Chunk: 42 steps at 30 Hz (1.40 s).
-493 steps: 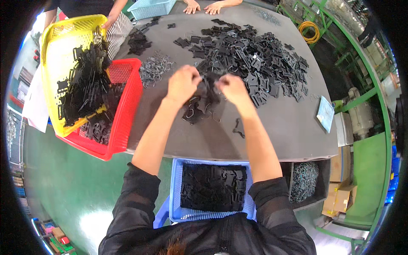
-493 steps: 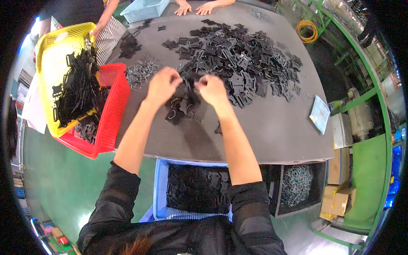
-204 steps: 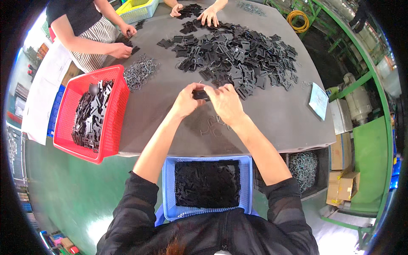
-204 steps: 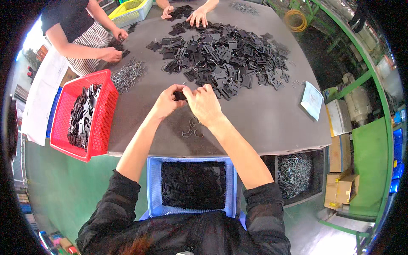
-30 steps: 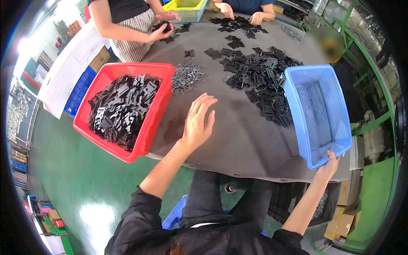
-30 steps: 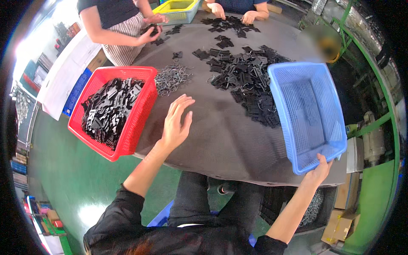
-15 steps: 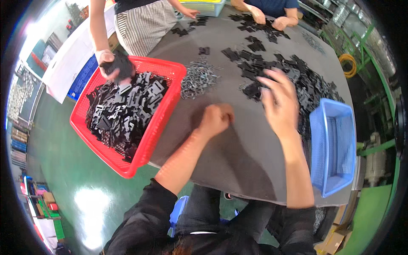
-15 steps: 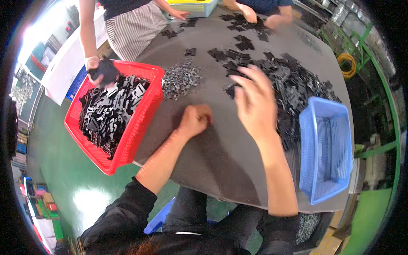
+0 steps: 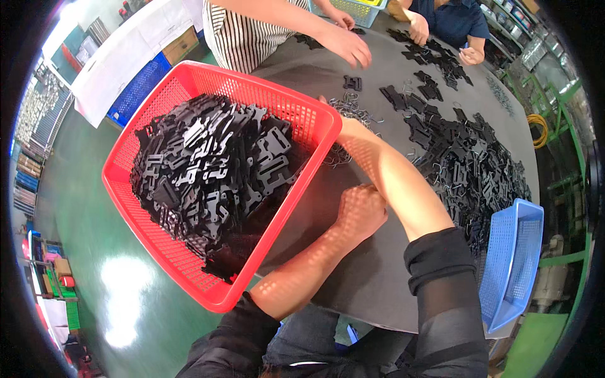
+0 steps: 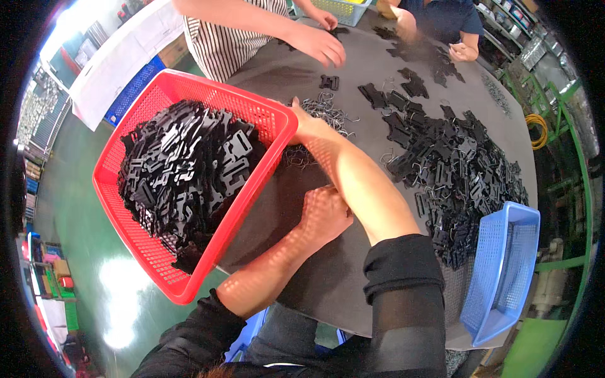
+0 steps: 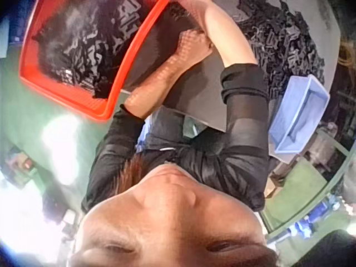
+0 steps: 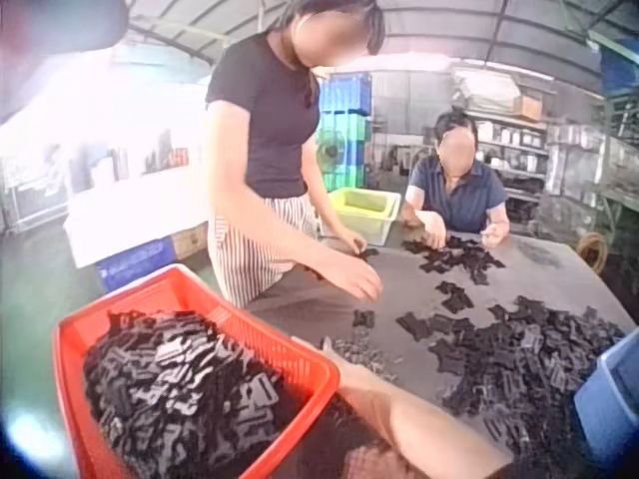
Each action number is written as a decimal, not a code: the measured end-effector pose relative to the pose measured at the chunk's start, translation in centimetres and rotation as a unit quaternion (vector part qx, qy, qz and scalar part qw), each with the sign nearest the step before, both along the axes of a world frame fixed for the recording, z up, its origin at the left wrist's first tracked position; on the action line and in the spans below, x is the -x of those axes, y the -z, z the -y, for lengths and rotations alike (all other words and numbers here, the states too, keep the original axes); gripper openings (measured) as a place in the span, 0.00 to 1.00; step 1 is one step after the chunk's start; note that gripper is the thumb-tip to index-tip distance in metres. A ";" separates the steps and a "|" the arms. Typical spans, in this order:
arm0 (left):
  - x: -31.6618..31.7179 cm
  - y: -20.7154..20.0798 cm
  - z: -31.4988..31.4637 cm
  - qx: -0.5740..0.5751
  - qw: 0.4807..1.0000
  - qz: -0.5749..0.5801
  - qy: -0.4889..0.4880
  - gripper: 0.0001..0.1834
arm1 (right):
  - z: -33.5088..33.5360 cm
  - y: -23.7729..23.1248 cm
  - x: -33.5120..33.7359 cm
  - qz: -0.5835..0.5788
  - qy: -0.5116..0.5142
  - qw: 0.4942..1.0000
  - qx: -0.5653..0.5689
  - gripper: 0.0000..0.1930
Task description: The person assembles clips by hand by inserting small metal wire hooks into black plastic bases on a metal table. The person places the completed clips into a blue basket.
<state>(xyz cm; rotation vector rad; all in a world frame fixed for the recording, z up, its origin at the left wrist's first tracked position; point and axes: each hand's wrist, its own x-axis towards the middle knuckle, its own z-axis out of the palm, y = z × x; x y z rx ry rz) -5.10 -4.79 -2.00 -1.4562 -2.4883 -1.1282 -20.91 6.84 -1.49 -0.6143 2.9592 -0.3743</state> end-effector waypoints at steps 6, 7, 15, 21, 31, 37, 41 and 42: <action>0.8 -0.6 0.1 -0.161 0.983 -0.082 -0.023 0.05 | -0.3 -0.1 -5.3 -0.104 -0.007 0.993 0.050 0.22; 0.9 -1.0 0.3 -0.189 0.977 -0.099 -0.005 0.07 | -0.6 0.2 -6.2 -0.128 -0.025 0.990 0.052 0.20; 1.5 -2.4 0.6 -0.304 0.939 -0.160 0.023 0.06 | -1.6 0.0 -15.0 -0.141 -0.064 0.983 0.099 0.24; 2.4 -1.6 -0.5 -0.290 0.942 -0.141 -0.096 0.08 | -4.1 -2.7 -15.6 -0.259 0.080 0.932 0.240 0.08; 3.8 0.0 -0.8 -0.212 0.951 -0.090 -0.207 0.10 | -5.9 0.2 -3.4 -0.095 0.185 0.977 0.048 0.26; 4.1 0.3 -1.5 -0.241 0.949 -0.061 -0.194 0.14 | -5.6 1.1 -5.0 -0.052 0.096 0.993 0.045 0.25; 4.1 0.3 -1.3 -0.312 0.930 0.048 -0.189 0.15 | -3.5 -1.6 -10.8 0.036 0.022 0.997 0.057 0.24; 4.0 0.0 -1.1 -0.294 0.932 0.058 -0.205 0.15 | -3.2 -2.1 -12.4 0.034 0.033 0.994 0.101 0.19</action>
